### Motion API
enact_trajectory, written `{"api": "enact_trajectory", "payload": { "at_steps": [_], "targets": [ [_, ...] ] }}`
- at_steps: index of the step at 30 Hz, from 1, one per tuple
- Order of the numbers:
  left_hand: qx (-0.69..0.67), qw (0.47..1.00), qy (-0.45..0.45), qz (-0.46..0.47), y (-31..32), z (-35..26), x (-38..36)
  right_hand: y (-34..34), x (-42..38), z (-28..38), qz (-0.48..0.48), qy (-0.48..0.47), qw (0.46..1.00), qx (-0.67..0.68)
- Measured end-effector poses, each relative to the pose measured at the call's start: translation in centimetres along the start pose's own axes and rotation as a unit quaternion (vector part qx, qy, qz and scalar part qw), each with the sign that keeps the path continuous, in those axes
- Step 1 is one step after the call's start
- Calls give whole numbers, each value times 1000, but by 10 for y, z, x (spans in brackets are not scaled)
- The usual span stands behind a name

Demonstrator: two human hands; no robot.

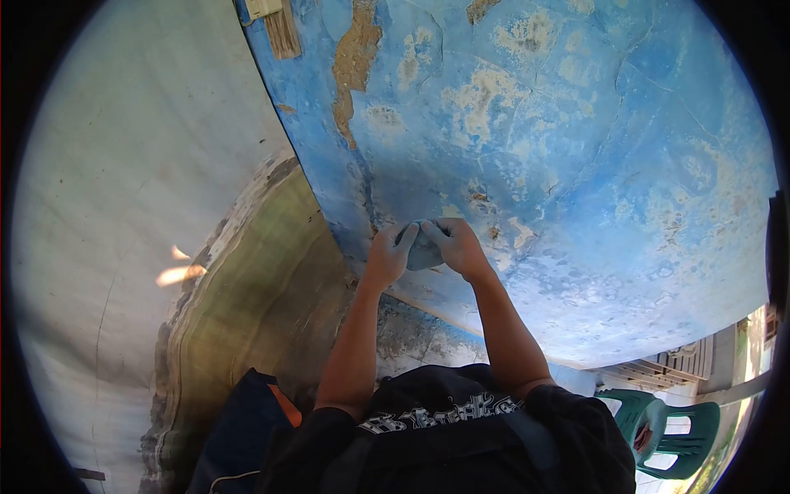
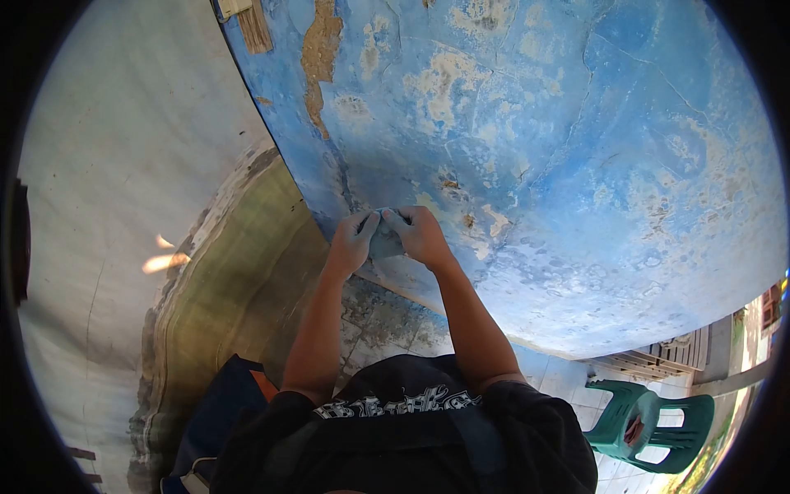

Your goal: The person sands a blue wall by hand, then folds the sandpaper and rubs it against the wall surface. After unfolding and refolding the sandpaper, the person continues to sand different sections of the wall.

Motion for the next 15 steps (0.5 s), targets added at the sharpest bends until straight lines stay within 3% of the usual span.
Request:
{"api": "enact_trajectory", "payload": {
  "at_steps": [2, 3, 5, 6, 8, 9, 11, 12, 14, 15],
  "targets": [
    [-139, 987, -86, -16, 10, 43, -1, 0, -4, 5, -21, -4, 998, 58],
    [-138, 987, -85, -18, 12, 49, -2, -3, -6, 5, -44, -5, 992, 116],
    [-440, 865, -239, -44, 38, 79, -21, -1, -10, 5, -86, -27, 993, 78],
    [-440, 865, -237, -44, 37, 60, -22, -5, -13, 8, -129, -49, 989, 42],
    [-509, 806, -288, -94, 40, 10, -29, -8, -21, 16, -172, -74, 982, -14],
    [-508, 806, -290, -94, 46, 11, -27, -10, -29, 23, -212, -97, 970, -71],
    [-400, 849, -287, -194, 33, 31, -24, -7, -31, 25, -206, -86, 973, -59],
    [-400, 848, -288, -195, 35, 45, -24, -7, -30, 25, -202, -79, 975, -47],
    [-202, 964, -133, -110, 25, 44, -6, -3, -25, 21, -172, -98, 980, -31],
    [-203, 964, -133, -111, 25, 38, -7, 0, -23, 21, -143, -117, 983, -14]
  ]
}}
Point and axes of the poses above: each hand's wrist, its own x-axis towards the middle knuckle, its own y-axis out of the palm, z = x × y, the point moved 9 cm from there along x, towards the middle knuckle, and after that the axes turned 9 degrees about y, right-handed, at the moved point
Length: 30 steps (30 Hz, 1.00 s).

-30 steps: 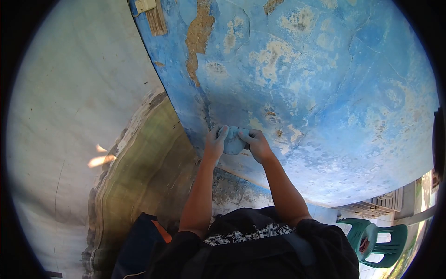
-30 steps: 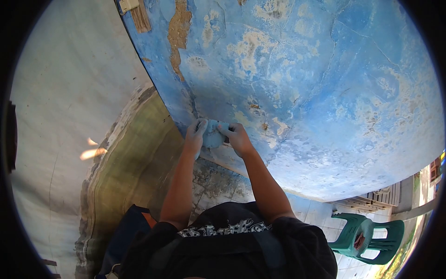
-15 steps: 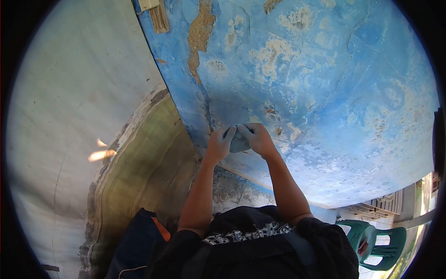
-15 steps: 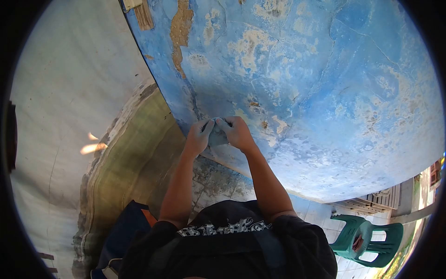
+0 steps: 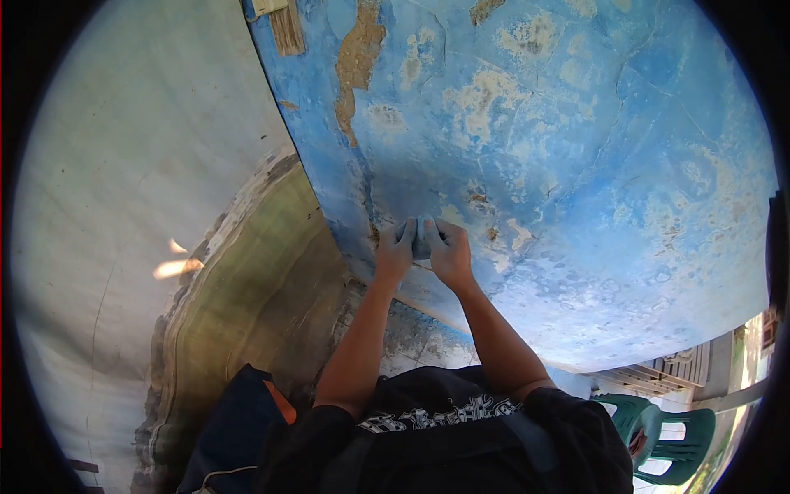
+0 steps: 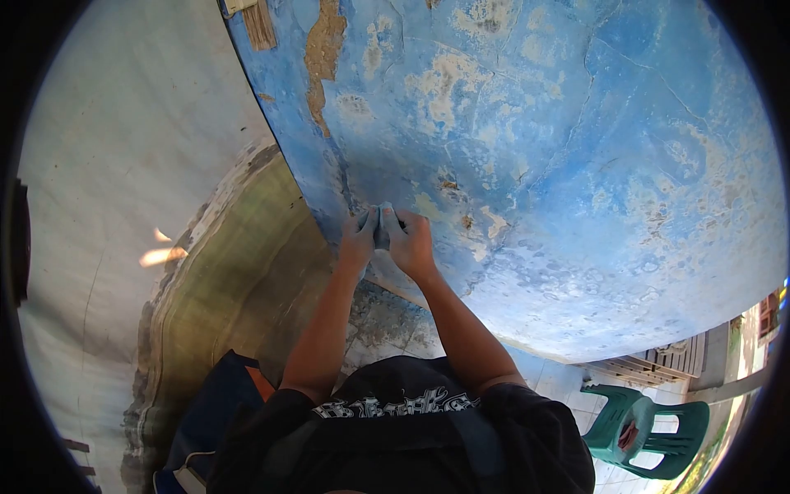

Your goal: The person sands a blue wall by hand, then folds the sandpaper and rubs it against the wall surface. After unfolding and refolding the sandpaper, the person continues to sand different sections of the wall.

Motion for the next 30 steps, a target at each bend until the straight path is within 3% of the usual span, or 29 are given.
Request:
{"api": "enact_trajectory", "payload": {
  "at_steps": [3, 5, 6, 10, 12, 14, 16, 18, 19, 21, 23, 25, 27, 28, 30],
  "targets": [
    [76, 996, 12, 40, 9, -11, -3, 0, 0, 12, 37, -19, 999, 8],
    [-65, 994, 33, 82, 18, 14, -2, 2, -3, 19, 34, -57, 998, -10],
    [-66, 994, 35, 82, 20, 17, -1, 3, -4, 28, 26, -101, 994, -26],
    [-143, 989, 41, 4, 15, 0, -7, -2, -5, 18, -27, -111, 993, -42],
    [-154, 987, 30, -35, 4, -11, -5, 0, 4, -9, -16, -66, 994, -87],
    [91, 993, -24, 77, 5, -5, -2, -3, 1, -24, -21, -30, 996, -78],
    [83, 994, -42, 58, 6, -12, -2, -4, 4, -35, -30, 3, 997, -67],
    [76, 994, -64, 41, 5, -4, -2, -2, 6, -70, -32, 123, 991, 35],
    [22, 997, -73, 16, 2, 13, -1, -2, 6, -74, -34, 125, 991, 36],
    [-31, 996, -83, -9, -2, 38, 0, -5, 4, -93, -56, 198, 963, 172],
    [26, 998, 25, 45, 0, 35, 2, -10, 9, -95, -45, 199, 969, 139],
    [107, 992, 46, 53, -5, 19, 1, -8, 11, -89, -32, 201, 974, 104],
    [186, 978, 69, 62, -9, 4, 1, -27, 11, -54, -147, 56, 986, 59],
    [180, 974, 82, 108, -4, 1, 2, -36, 15, -50, -147, 56, 986, 59],
    [173, 968, 94, 153, 2, -9, 1, -9, 23, -50, 133, 106, 985, 32]
  ]
}}
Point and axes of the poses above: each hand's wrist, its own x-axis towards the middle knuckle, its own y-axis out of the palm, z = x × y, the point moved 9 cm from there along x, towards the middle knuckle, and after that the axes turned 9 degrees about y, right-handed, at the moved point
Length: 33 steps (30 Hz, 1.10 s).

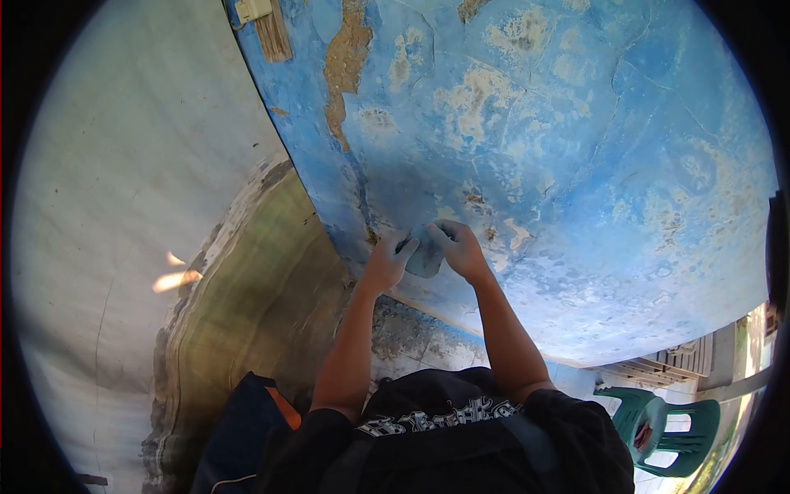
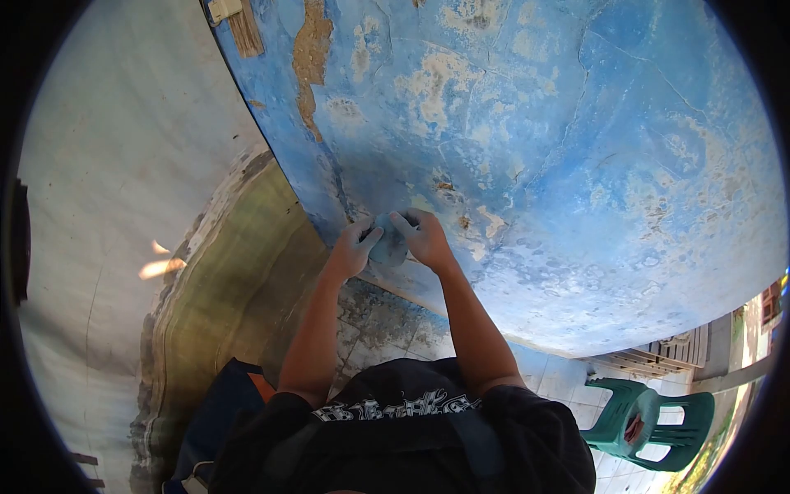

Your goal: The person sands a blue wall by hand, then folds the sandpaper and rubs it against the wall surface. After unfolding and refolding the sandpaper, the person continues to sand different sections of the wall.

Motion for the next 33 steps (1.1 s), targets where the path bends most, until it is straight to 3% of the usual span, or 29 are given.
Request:
{"api": "enact_trajectory", "payload": {
  "at_steps": [4, 6, 7, 9, 10, 16, 17, 18, 20, 21, 23, 24, 25, 26, 27, 28, 30, 31, 32, 33],
  "targets": [
    [-92, 994, -47, -38, -7, 6, 6, 3, -3, 5, 7, 34, 994, -100],
    [-117, 989, -54, -67, -8, 8, 6, 14, -2, 0, 53, 15, 995, -79],
    [-54, 996, -25, -64, -7, -3, 7, 18, -3, -2, 53, 14, 995, -80],
    [8, 998, 5, -61, -3, -15, 9, 29, -7, 10, 63, -49, 995, 60],
    [-1, 996, 25, -83, -3, -20, 9, 31, -7, 12, 63, -48, 995, 58],
    [-128, 986, 31, -104, -1, -8, 9, 23, -13, 31, 51, -62, 995, -57],
    [-157, 980, 23, -117, -3, -5, 9, 14, -7, 27, 5, -48, 994, -96],
    [-158, 980, 24, -116, -5, -9, 9, 5, -4, 22, -40, -33, 990, -134],
    [-33, 994, 69, -81, -8, -29, 11, 5, -1, 4, -32, -27, 991, -129],
    [-35, 993, 72, -82, -9, -24, 13, 5, -1, 3, -21, -24, 991, -128],
    [-81, 993, -24, -84, -8, 8, 14, 1, -3, 0, -35, -4, 997, -69],
    [-80, 993, -23, -83, -6, 4, 16, 1, -4, -3, -46, 19, 999, -6],
    [-203, 966, -85, -137, -3, 12, 12, 5, 0, -9, -46, 20, 999, -5],
    [-322, 916, -145, -188, 2, 21, 5, 2, 6, -20, -70, 20, 989, 131],
    [-321, 917, -147, -188, 5, 28, 3, -1, 9, -32, -93, 20, 960, 263],
    [-322, 921, -156, -156, 15, 39, 3, -3, 11, -37, -93, 20, 960, 264],
    [-324, 923, -166, -125, 21, 45, 1, -10, 13, -44, -103, 51, 969, 219],
    [-214, 964, -107, -115, 11, 30, 3, -8, 13, -42, -101, 52, 969, 219],
    [-100, 988, -46, -104, 3, 13, 4, -17, 10, -34, -160, 17, 974, 162],
    [-100, 988, -47, -105, -2, 9, 4, -25, 3, -20, -217, -18, 970, 104]
  ]
}}
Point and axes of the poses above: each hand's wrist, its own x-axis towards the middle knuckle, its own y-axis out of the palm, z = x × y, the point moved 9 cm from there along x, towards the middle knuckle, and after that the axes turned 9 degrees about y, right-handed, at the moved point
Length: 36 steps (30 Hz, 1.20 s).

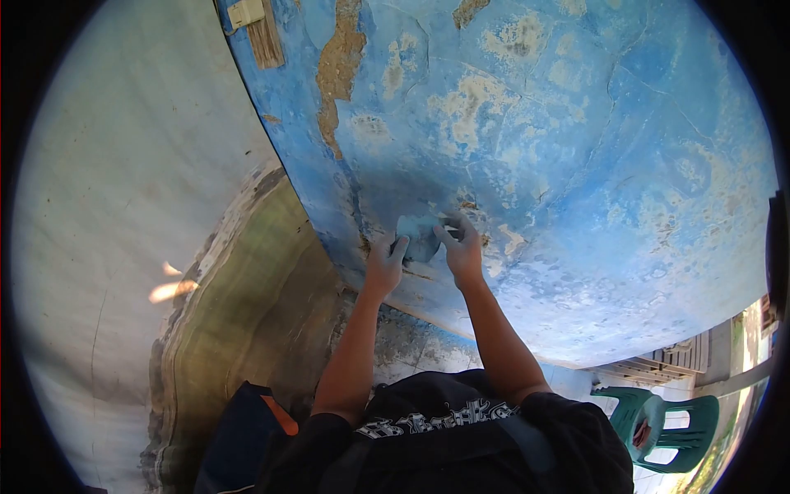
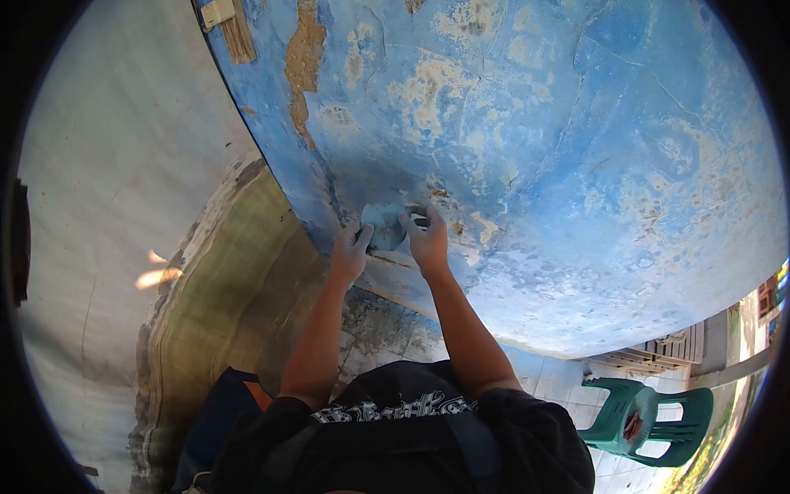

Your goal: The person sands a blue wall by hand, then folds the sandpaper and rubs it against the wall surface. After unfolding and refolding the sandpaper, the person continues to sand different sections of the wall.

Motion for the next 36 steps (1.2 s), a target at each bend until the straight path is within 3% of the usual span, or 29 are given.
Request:
{"api": "enact_trajectory", "payload": {
  "at_steps": [2, 4, 6, 9, 10, 11, 12, 15, 17, 18, 19, 20, 21, 22, 23, 26, 30, 32, 34, 36],
  "targets": [
    [147, 982, 84, 80, 3, -23, 4, 1, -5, 26, 16, -25, 999, -21],
    [139, 982, 85, 98, 3, -30, 3, -1, -4, 51, 30, -50, 998, -39],
    [135, 980, 87, 120, 1, -38, 4, 31, -7, 39, 276, 48, 945, -168],
    [138, 979, 46, 143, 1, -32, 9, 27, 0, 25, 268, 87, 958, -46],
    [-11, 997, -24, 77, -2, -14, 9, 30, -4, 26, 268, 86, 958, -46],
    [-160, 983, -93, 9, -3, 6, 8, 32, -9, 27, 255, 99, 961, 36],
    [-160, 983, -92, 8, 0, 5, 8, 32, -11, 28, 241, 111, 957, 117],
    [-194, 970, -146, -7, 5, 15, 4, 30, -10, 25, 207, 101, 969, 83],
    [-379, 903, -195, -54, 10, 28, 4, 27, -10, 26, 174, 90, 977, 90],
    [-380, 903, -195, -54, 14, 25, 4, 22, -9, 28, 141, 77, 982, 98],
    [-294, 941, -156, -63, 13, 19, 9, 21, -8, 29, 141, 76, 982, 97],
    [-204, 970, -115, -71, 9, 11, 13, 22, -9, 28, 164, 76, 981, 70],
    [-205, 969, -114, -72, 7, 10, 14, 24, -10, 30, 187, 76, 978, 43],
    [-65, 996, -25, -51, -2, -6, 19, 21, -10, 33, 186, 76, 979, 43],
    [78, 994, 65, -28, -4, -24, 21, 20, -12, 31, 197, 91, 976, 8],
    [138, 982, 125, 20, 4, -67, 16, 17, -9, 25, 196, 101, 974, -42],
    [160, 971, 175, -12, 9, -83, 13, 13, -11, 30, 169, 72, 983, -8],
    [70, 992, 94, 41, 20, -61, 19, 20, -13, 26, 197, 41, 979, 12],
    [14, 998, 63, 27, 27, -56, 21, 29, -18, 34, 223, 9, 974, 32],
    [-42, 999, 30, 15, 30, -52, 20, 33, -22, 35, 190, 21, 982, 8]
  ]
}}
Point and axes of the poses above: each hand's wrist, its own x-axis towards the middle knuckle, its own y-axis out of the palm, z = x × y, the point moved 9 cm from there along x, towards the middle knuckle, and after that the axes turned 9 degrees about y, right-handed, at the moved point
